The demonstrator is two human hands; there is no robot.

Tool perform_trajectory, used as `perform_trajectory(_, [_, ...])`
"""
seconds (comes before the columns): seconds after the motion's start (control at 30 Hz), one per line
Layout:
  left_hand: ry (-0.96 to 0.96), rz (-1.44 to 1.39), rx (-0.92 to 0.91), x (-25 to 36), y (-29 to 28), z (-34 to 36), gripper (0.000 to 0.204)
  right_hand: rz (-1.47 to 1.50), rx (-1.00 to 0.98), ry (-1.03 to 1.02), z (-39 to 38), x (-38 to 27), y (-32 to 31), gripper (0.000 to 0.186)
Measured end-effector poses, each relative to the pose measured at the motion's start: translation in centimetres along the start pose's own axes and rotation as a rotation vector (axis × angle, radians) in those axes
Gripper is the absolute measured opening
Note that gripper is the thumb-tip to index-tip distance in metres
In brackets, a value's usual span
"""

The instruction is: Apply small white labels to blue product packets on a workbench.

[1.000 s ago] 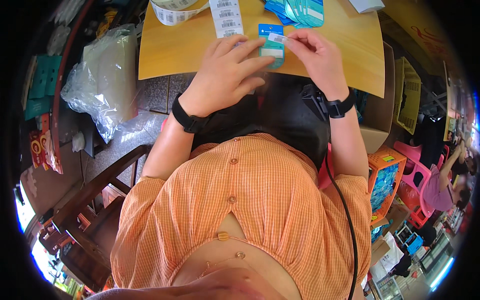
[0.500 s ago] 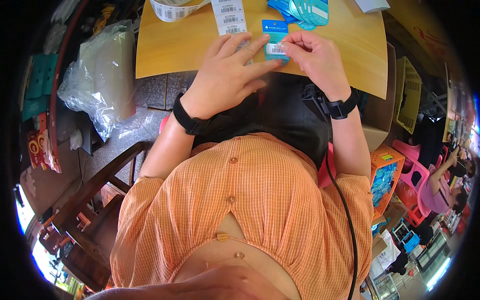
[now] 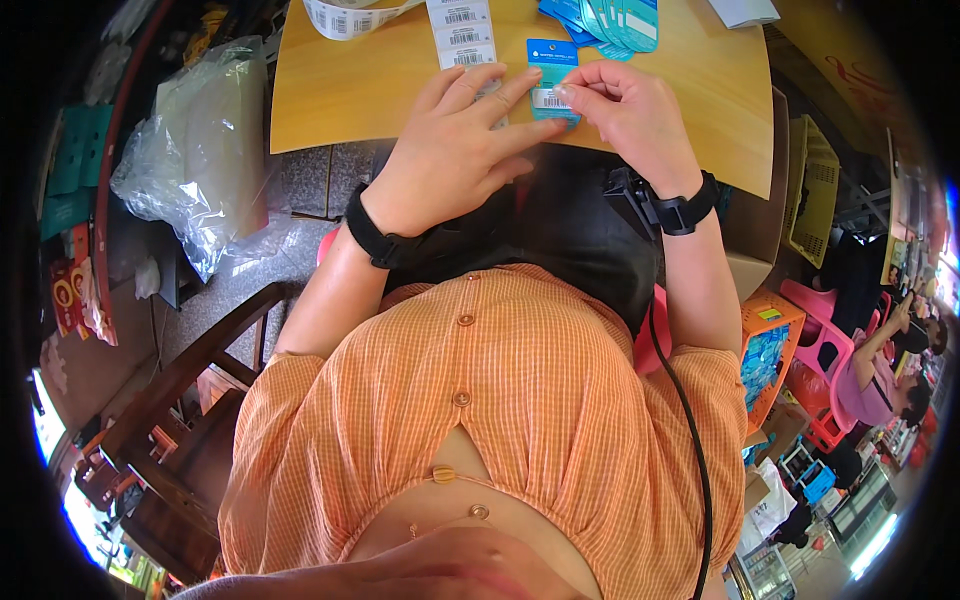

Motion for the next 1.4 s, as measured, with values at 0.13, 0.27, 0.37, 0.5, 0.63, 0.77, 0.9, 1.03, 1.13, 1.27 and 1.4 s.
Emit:
perform_trajectory(0.13, [-0.003, 0.004, -0.005, 0.0, 0.0, 0.0, 0.054, -0.059, 0.046, -0.025, 0.0, 0.0, 0.1, 0.019])
perform_trajectory(0.27, [0.009, -0.011, 0.001, 0.1, 0.0, 0.1, 0.056, -0.165, 0.132, -0.096, -0.1, -0.6, 0.3, 0.017])
perform_trajectory(0.37, [-0.058, -0.068, 0.001, -0.3, 0.2, 0.2, 0.058, -0.292, 0.169, -0.181, -0.8, -1.9, 0.8, 0.02])
perform_trajectory(0.5, [-0.053, -0.029, 0.012, -0.1, 0.1, 0.4, 0.058, -0.603, 0.37, -0.401, -3.0, -4.6, 0.5, 0.033])
perform_trajectory(0.63, [-0.02, 0.017, 0.049, 0.1, 0.1, 0.2, 0.052, -0.775, 0.485, -0.416, -4.3, -4.2, -0.4, 0.046])
perform_trajectory(0.77, [-0.016, -0.039, 0.138, -0.6, -0.2, 0.2, 0.036, -0.776, 0.441, -0.881, -7.5, -3.8, 2.6, 0.048])
perform_trajectory(0.9, [-0.177, -0.417, 0.291, -3.1, -0.4, 0.1, 0.026, -0.699, 0.473, -0.831, -8.0, -1.4, 1.7, 0.031])
perform_trajectory(1.03, [-0.199, -0.378, 0.313, -3.4, -1.0, 0.0, 0.024, -0.582, 0.768, -0.737, -10.5, 0.2, -5.4, 0.027])
perform_trajectory(1.13, [-0.169, -0.4, 0.344, -3.3, -1.4, -0.1, 0.024, -0.507, 1.005, -0.59, -12.9, 2.2, -13.3, 0.025])
perform_trajectory(1.27, [-0.184, -0.381, 0.391, -3.7, -1.7, -0.4, 0.024, -0.454, 0.978, -0.105, -11.2, 7.3, -21.0, 0.039])
perform_trajectory(1.4, [-0.24, -0.366, 0.366, -5.5, -1.4, -0.8, 0.022, -0.663, 0.79, -0.308, -6.3, 6.0, -17.0, 0.06])
Point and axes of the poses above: each hand's wrist, its own z-axis towards the middle knuckle, its own y-axis out of the palm, x = y × z, the point moved 9 cm from there along z, towards the middle knuckle, and after that the axes turned 12 degrees about y, right-handed, at the moved point
